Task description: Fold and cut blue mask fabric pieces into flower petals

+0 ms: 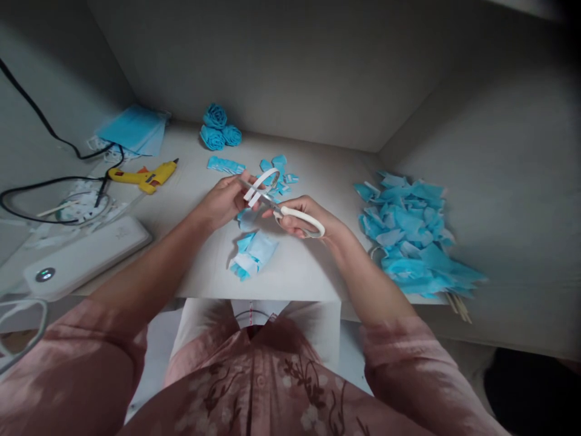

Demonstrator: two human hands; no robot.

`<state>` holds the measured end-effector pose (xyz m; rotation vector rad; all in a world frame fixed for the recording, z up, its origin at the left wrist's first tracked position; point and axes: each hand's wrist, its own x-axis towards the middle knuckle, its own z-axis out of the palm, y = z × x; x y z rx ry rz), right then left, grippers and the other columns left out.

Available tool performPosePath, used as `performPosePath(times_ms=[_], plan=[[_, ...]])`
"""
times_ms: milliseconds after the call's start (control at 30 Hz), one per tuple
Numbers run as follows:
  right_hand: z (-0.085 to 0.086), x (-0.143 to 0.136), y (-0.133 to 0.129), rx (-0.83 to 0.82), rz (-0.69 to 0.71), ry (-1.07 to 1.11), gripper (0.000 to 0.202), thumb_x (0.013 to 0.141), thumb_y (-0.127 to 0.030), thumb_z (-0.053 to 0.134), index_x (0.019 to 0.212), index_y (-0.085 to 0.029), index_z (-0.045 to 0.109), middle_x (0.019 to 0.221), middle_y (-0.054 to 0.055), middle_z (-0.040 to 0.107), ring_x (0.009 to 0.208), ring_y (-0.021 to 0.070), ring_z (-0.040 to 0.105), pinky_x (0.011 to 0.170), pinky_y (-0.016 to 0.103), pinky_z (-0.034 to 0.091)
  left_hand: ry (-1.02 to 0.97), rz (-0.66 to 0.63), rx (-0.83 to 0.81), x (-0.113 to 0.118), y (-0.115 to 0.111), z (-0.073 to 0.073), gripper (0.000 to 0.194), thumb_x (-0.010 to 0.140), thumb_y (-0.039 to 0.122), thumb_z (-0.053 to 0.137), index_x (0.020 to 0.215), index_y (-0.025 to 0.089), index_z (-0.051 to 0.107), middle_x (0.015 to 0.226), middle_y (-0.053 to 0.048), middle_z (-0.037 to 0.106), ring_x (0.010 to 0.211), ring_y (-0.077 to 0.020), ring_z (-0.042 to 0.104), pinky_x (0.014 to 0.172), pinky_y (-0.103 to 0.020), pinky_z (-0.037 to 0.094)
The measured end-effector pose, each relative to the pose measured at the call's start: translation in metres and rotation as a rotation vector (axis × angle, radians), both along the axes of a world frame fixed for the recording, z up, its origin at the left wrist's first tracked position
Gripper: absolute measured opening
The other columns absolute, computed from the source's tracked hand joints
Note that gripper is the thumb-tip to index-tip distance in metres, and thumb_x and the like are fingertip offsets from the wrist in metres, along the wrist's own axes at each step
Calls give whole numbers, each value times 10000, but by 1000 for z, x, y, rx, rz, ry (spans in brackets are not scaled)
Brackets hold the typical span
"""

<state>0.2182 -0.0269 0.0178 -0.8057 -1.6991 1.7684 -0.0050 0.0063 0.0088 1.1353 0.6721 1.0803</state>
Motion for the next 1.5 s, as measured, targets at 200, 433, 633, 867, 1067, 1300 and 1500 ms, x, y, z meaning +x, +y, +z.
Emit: performPosePath(times_ms=[200,433,633,867,1067,1300,1500], plan=[[-1,-1,3,19,159,-157,537,799,-525,866,1100,-93,762,467,-112,512,397,35,398,436,195,289,6,-242,-62,-10,1,2,620,802,760,742,728,145,766,709,-112,729,711,-263,731,663,-353,572],[5,-1,2,120,113,-277,574,777,-560,866,1097,-92,777,475,-116,514,406,38,390,436,201,296,92,-337,33,-19,0,3,466,708,588,907,794,136,837,798,-115,767,711,-203,708,638,-288,525],[9,1,1,165,121,-315,495,826,-547,833,1065,-117,776,473,-121,460,439,50,377,469,214,277,89,-221,26,-19,1,5,300,743,410,905,773,129,805,812,-94,761,738,-186,701,693,-294,531],[10,-10,-9,291,180,-375,481,697,-507,936,1012,-161,821,710,-58,601,634,67,436,579,215,326,13,33,-102,-19,13,-2,287,878,416,800,869,135,744,696,-29,698,614,-145,664,642,-272,532],[4,2,0,148,-155,169,599,793,-694,824,1119,-203,722,631,-82,561,517,76,479,678,281,597,52,35,-106,-12,12,-1,414,949,544,705,1038,141,742,722,-53,724,630,-159,671,628,-260,505],[-11,8,16,180,-210,333,623,836,-727,773,1175,-209,701,715,-44,618,645,93,588,840,298,662,-57,-56,-100,-13,10,2,449,764,94,716,1213,112,706,976,-101,807,817,-185,740,793,-309,568],[-14,7,17,121,-164,246,742,756,-842,746,1146,-212,701,718,-41,625,645,104,592,879,337,671,-40,3,-89,-12,8,3,344,812,110,757,1156,102,753,940,-76,802,773,-136,708,779,-276,548]])
